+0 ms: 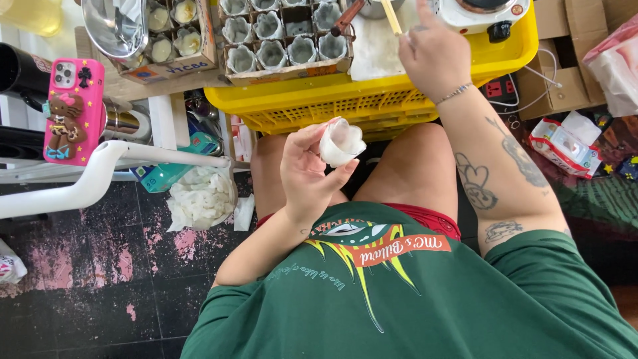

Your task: Cleaning wax residue from a flower-shaped candle mold using a tissue.

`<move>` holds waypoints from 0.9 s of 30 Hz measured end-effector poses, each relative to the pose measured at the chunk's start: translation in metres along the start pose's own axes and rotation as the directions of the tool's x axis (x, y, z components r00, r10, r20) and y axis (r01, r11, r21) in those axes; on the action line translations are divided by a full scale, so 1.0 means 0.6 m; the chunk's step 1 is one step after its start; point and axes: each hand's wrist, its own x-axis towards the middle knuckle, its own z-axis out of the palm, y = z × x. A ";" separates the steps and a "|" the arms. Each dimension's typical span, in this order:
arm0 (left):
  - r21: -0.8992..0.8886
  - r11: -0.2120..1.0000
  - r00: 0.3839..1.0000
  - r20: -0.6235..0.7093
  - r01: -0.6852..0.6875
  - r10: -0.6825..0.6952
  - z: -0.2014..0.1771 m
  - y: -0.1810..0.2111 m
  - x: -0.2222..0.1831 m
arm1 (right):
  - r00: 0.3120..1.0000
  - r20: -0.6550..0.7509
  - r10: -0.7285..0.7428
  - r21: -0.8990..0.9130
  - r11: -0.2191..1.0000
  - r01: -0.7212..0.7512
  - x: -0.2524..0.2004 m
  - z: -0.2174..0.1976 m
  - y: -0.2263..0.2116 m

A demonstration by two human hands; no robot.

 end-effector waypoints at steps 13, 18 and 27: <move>-0.477 0.724 0.866 0.232 0.498 -0.443 0.011 0.016 0.003 | 0.895 0.208 0.395 0.955 -0.281 -0.098 -0.196 -0.128 -0.113; -0.015 0.959 0.941 0.197 0.283 -0.275 0.040 0.030 -0.008 | 0.895 0.268 0.356 0.880 -0.468 -0.078 -0.233 -0.151 -0.159; 0.634 0.707 0.947 0.272 -0.312 0.174 0.070 0.055 -0.003 | 0.870 0.410 0.273 0.807 -0.554 -0.206 -0.275 -0.132 -0.219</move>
